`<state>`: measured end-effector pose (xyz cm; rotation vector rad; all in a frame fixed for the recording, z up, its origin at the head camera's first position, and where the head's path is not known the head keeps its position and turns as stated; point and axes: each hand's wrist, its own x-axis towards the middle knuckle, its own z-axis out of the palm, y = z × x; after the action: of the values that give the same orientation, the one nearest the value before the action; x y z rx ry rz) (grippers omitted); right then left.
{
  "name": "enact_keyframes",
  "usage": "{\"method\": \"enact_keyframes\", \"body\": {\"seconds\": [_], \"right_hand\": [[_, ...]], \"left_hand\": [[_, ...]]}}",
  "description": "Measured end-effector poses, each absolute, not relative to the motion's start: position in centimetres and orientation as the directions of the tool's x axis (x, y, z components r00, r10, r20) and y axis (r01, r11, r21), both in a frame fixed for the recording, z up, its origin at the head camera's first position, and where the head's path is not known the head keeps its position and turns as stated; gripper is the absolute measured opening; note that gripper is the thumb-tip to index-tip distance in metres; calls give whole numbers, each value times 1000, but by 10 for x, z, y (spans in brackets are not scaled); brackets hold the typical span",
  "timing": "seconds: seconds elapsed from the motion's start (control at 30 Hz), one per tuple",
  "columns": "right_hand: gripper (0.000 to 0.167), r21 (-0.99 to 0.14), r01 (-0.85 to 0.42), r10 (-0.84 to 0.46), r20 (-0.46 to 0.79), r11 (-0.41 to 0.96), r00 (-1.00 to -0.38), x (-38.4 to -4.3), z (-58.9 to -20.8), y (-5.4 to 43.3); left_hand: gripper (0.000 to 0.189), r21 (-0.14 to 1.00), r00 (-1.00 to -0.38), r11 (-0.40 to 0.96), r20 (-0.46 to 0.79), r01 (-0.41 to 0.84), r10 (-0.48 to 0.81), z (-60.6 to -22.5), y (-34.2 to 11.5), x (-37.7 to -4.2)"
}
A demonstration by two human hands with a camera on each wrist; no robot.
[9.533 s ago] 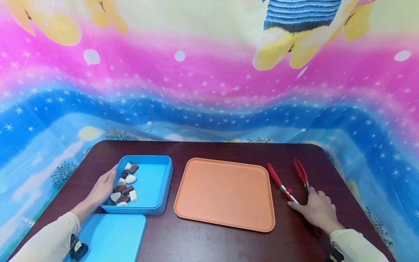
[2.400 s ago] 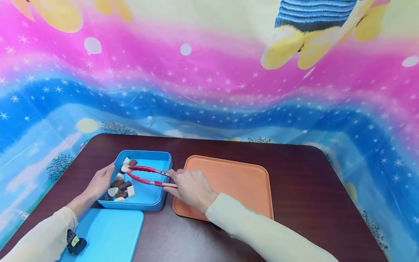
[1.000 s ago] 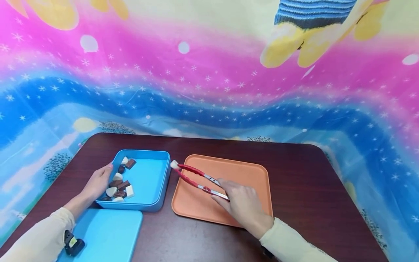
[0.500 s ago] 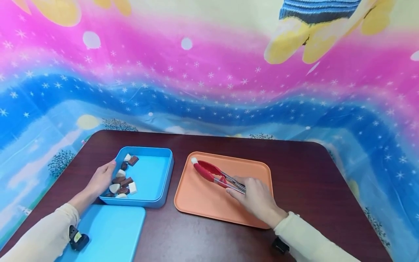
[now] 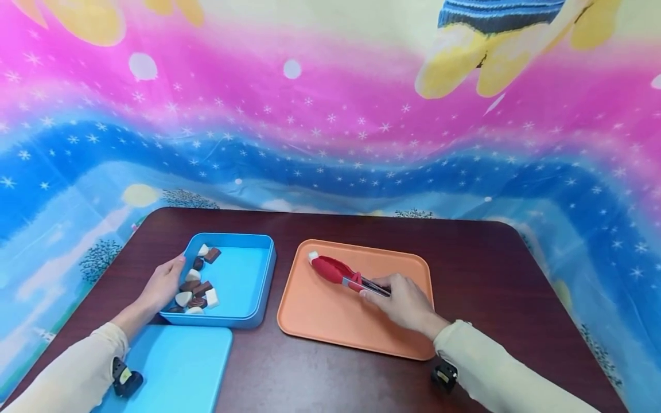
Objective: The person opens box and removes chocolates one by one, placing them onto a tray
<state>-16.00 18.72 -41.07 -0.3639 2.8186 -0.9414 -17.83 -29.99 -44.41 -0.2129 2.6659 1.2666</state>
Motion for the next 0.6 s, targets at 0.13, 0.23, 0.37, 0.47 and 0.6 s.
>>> {"method": "enact_keyframes", "body": {"seconds": [0.13,0.23,0.37,0.47,0.6], "right_hand": [[33,-611,-178,-283,-78,771,-956,-162,-409,188],[33,-626,-166,-286,-95,762,-953,-162,-409,189],[34,-650,-132,-283,-133,748,-950,-163,-408,192],[36,-662,-114,-281,-151,740,-948,-163,-407,194],[36,-652,-104,-267,-157,751,-951,-164,-405,199]], "left_hand": [[68,760,-973,617,-224,-206,-50,-446,-299,-178],[67,757,-975,622,-219,-200,-48,-446,-300,-176],[67,755,-975,625,-217,-197,-46,-446,-300,-176],[67,757,-975,623,-218,-198,-46,-445,-300,-176],[68,748,-974,632,-220,-203,-53,-443,-300,-178]]}}
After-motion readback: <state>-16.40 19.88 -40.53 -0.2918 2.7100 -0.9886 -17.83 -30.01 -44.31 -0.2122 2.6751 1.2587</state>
